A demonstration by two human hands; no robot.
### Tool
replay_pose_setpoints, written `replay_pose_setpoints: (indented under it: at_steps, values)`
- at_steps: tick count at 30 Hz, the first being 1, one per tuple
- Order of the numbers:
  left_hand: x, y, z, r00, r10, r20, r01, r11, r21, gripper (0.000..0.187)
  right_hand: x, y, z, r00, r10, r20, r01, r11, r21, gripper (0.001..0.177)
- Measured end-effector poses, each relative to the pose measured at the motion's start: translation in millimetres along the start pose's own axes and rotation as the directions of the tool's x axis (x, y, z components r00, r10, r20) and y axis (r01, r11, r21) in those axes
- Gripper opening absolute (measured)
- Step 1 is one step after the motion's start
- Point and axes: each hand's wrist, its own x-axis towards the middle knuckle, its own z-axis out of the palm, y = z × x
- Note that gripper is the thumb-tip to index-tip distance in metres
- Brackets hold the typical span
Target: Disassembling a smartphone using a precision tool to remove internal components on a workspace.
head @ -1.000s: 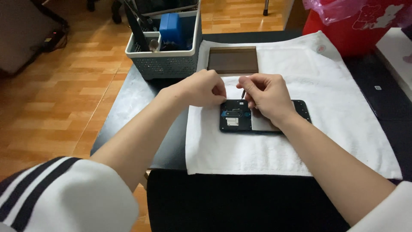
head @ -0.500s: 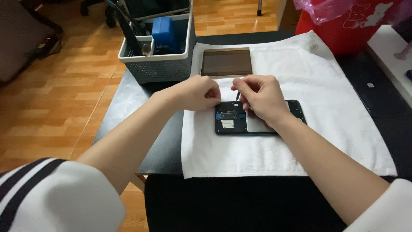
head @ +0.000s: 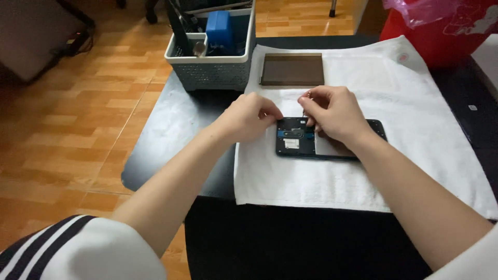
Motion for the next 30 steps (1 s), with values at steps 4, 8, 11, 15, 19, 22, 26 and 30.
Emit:
replay_pose_setpoints:
  at_steps: [4,8,11,15,19,22,26,30]
  values:
    - [12,-27,14,0.998,-0.018,-0.067,0.007,0.988,-0.156,0.020,2,-1,9,0.997,0.070,-0.036,-0.066,0.992,0.108,0.019]
    - [14,-40,27,0.988,-0.005,-0.155,-0.038,0.962,-0.272,0.025,15,10,26,0.998,-0.068,0.013,0.066,0.988,0.137,0.022]
    - [7,-35,29,0.986,0.011,-0.168,-0.063,0.949,-0.307,0.029,24,14,29,0.989,-0.134,0.056,0.129,0.988,0.086,0.027]
    - [0,-28,29,0.985,0.013,-0.171,-0.073,0.935,-0.348,0.032,24,18,29,0.984,-0.164,0.065,0.160,0.986,0.053,0.031]
    - [4,-32,31,0.984,0.012,-0.176,-0.070,0.941,-0.330,0.030,21,9,28,0.980,-0.186,0.075,0.182,0.982,0.052,0.032]
    - [5,-34,32,0.980,0.036,-0.195,-0.100,0.939,-0.329,0.029,20,9,29,0.983,-0.168,0.068,0.162,0.983,0.091,0.031]
    - [-1,-28,27,0.984,0.024,-0.177,-0.083,0.939,-0.333,0.028,20,12,29,0.977,-0.205,0.054,0.203,0.978,0.040,0.031]
    - [-2,-28,25,0.984,0.032,-0.173,-0.092,0.933,-0.348,0.030,18,9,29,0.962,-0.270,0.026,0.271,0.961,-0.061,0.033]
